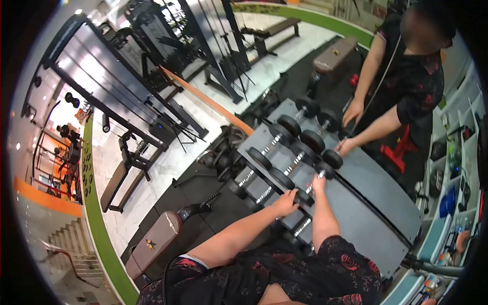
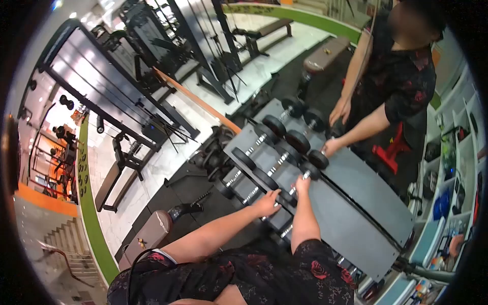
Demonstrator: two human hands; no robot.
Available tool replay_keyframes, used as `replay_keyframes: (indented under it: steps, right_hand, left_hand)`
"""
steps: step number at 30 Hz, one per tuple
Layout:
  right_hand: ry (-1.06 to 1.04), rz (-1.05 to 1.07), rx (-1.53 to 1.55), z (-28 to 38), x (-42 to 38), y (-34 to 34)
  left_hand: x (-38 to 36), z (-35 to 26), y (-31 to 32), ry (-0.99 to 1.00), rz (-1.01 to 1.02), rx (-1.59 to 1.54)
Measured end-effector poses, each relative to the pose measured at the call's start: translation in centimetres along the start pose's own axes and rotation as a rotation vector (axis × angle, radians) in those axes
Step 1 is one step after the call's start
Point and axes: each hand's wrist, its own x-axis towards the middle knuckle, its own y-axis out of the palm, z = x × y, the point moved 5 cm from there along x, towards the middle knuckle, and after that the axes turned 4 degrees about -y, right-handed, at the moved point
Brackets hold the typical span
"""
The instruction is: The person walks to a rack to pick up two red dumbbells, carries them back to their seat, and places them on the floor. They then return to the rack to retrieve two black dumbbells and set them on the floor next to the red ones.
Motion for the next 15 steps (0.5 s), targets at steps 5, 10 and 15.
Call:
replay_keyframes:
  steps: [5, 10, 15]
  right_hand:
    - [0.085, 0.034, 0.208, -0.1, -6.4, -2.1]
    - [0.180, 0.078, 0.301, -0.8, -12.8, -3.5]
    - [0.204, 0.174, 0.236, -1.5, -15.7, -2.1]
  left_hand:
    - [-0.3, -0.1, 0.6, -0.021, 0.034, -0.074]
    - [-2.9, -3.7, -0.9, -0.050, 0.173, 0.023]
    - [-2.8, -2.4, 1.6, -0.022, 0.268, 0.073]
